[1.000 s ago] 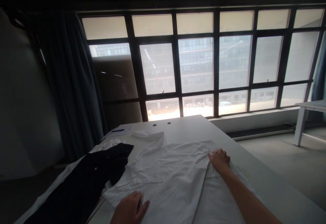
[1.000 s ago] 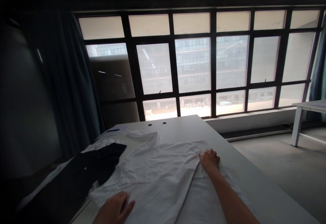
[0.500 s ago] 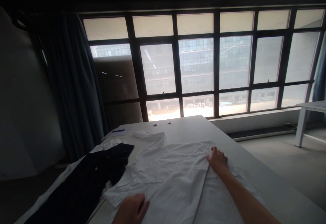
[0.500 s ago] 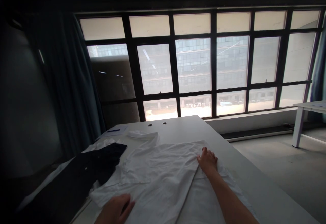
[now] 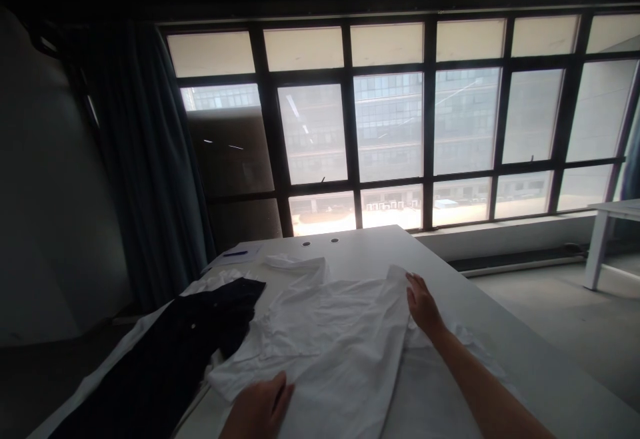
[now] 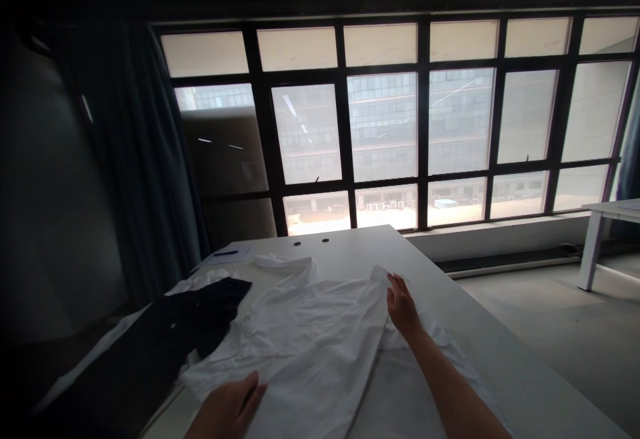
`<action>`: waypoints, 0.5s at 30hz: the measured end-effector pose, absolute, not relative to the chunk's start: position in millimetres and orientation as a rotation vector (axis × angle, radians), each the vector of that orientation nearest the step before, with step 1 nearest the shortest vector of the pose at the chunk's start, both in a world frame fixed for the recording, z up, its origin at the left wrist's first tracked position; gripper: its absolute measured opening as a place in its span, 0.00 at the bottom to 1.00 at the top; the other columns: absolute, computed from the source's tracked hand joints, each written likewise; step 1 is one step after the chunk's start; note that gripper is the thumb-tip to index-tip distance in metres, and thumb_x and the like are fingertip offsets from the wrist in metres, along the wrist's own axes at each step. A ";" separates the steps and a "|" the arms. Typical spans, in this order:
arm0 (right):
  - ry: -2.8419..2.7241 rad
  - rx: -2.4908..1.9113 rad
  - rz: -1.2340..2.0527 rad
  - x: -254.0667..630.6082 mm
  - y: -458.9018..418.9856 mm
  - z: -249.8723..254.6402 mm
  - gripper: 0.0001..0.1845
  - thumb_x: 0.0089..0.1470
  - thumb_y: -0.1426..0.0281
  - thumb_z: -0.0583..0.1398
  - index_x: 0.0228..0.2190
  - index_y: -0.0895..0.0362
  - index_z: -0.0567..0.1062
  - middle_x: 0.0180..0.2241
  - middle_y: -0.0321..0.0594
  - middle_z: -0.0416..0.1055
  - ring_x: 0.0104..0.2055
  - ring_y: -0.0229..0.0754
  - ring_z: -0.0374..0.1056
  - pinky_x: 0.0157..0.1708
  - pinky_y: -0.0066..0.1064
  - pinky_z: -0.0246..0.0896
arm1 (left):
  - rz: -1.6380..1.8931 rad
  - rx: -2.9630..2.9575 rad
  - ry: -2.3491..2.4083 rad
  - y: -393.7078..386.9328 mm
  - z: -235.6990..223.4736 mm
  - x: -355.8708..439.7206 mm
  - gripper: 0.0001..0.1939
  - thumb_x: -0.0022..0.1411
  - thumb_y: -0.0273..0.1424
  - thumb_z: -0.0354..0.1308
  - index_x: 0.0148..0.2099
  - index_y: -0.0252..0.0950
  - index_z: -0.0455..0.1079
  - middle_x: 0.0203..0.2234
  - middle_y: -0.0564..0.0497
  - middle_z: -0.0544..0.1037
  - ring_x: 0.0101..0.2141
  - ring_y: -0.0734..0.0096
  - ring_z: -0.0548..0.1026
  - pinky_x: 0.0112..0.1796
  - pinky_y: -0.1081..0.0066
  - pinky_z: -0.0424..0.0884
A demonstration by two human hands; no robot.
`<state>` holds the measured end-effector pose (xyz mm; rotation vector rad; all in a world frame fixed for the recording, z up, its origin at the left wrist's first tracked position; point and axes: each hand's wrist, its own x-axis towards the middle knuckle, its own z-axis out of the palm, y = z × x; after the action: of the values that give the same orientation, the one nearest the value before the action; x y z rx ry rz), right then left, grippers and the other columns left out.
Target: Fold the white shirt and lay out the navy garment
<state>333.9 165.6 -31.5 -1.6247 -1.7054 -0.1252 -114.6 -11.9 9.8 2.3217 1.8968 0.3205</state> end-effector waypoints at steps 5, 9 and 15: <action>-1.821 -2.050 0.006 337.0 161.8 -47.3 0.39 0.61 0.54 0.54 0.68 0.54 0.57 0.74 0.47 0.39 0.66 0.62 0.55 0.62 0.55 0.52 | 0.251 2.294 1.950 -11.0 12.9 -113.8 0.18 0.74 0.43 0.42 0.44 0.43 0.72 0.34 0.49 0.84 0.37 0.61 0.82 0.35 0.69 0.63; -1.862 -2.258 -0.008 327.6 156.2 -40.4 0.35 0.64 0.54 0.51 0.69 0.49 0.56 0.75 0.43 0.29 0.69 0.66 0.49 0.62 0.58 0.45 | 0.184 2.282 1.954 -10.2 12.5 -114.9 0.16 0.72 0.43 0.47 0.45 0.43 0.73 0.35 0.49 0.84 0.38 0.61 0.82 0.36 0.68 0.64; -2.128 -1.981 -0.015 291.0 143.8 -24.4 0.34 0.66 0.54 0.46 0.70 0.48 0.55 0.74 0.40 0.35 0.75 0.55 0.32 0.68 0.55 0.27 | 0.117 2.251 1.995 -12.5 16.9 -114.0 0.17 0.69 0.44 0.48 0.46 0.43 0.74 0.37 0.47 0.84 0.41 0.54 0.81 0.39 0.63 0.66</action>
<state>291.0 143.8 -24.4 -1.9814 -2.1276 -0.0148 -114.0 -12.5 16.9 2.2513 1.9952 0.1166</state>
